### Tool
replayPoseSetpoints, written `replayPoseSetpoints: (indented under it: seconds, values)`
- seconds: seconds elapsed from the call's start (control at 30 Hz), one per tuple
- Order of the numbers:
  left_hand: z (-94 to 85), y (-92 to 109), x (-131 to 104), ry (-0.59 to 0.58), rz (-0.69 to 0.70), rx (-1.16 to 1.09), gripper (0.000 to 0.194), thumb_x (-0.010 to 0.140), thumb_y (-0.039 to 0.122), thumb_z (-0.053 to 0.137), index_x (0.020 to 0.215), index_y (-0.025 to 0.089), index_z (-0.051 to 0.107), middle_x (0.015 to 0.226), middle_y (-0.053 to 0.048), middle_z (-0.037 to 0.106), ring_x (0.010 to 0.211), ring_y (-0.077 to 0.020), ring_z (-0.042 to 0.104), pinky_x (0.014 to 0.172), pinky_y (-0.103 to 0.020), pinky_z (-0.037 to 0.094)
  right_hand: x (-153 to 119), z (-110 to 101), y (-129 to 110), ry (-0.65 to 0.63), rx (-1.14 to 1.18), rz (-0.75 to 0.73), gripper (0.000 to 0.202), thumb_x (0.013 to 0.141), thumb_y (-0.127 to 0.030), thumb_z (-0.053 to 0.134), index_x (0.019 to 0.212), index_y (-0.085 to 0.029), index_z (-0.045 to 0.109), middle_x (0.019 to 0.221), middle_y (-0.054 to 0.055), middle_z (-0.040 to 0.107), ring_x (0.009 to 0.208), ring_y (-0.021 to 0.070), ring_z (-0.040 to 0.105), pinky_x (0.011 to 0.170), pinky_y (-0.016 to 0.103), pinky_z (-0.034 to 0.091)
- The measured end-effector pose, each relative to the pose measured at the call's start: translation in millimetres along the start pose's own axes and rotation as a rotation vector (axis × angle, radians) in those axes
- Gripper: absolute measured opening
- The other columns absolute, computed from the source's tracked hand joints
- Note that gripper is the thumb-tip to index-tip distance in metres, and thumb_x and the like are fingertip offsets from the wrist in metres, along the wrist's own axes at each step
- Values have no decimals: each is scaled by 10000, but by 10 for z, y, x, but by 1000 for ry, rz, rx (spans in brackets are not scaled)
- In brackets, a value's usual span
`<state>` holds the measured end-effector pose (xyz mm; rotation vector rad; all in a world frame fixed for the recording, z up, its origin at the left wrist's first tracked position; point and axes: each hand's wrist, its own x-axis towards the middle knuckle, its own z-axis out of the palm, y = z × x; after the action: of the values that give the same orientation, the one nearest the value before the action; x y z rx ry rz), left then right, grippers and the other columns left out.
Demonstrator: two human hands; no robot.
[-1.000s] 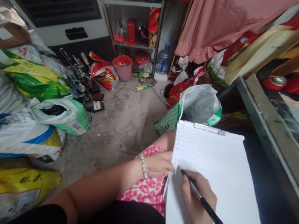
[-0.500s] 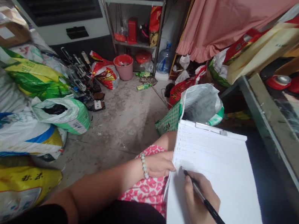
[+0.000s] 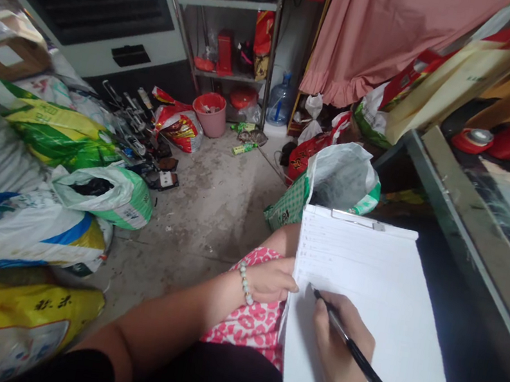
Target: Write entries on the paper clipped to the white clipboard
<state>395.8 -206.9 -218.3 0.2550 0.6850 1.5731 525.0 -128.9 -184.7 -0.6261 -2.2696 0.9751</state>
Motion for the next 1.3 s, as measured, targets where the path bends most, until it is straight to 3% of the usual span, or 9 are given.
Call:
replayPoseSetpoints:
  seconds: [0.23, 0.5, 0.83, 1.3]
  values:
    - [6, -3, 9, -4, 15, -15, 491, 521, 34, 567, 994, 150, 631, 995, -94, 662, 1021, -251, 582, 908, -379, 396, -13, -28, 19, 76, -67, 9, 191, 854, -305, 496, 830, -139, 586, 791, 34, 585, 699, 128, 550, 681, 228, 424]
    - [22, 12, 0, 8, 9, -17, 469, 515, 26, 559, 958, 153, 643, 940, -84, 675, 1001, -250, 590, 898, -376, 397, -5, -30, 7, 82, -77, 89, 229, 848, -347, 494, 818, -145, 600, 773, 39, 592, 680, 144, 549, 704, 246, 426]
    - [17, 3, 6, 15, 2, 0, 520, 502, 47, 572, 1011, 141, 620, 1023, -98, 654, 1030, -251, 572, 878, -353, 406, -17, -68, -15, 66, 7, 135, 220, 842, -350, 516, 830, -147, 600, 789, 21, 588, 693, 126, 541, 683, 226, 399]
    - [14, 0, 11, -16, 18, -9, 509, 518, 38, 555, 1009, 150, 627, 950, -88, 669, 1031, -261, 574, 916, -394, 386, -7, -89, 65, 69, -98, 25, 215, 850, -331, 501, 831, -138, 596, 768, 42, 592, 650, 134, 552, 635, 225, 433]
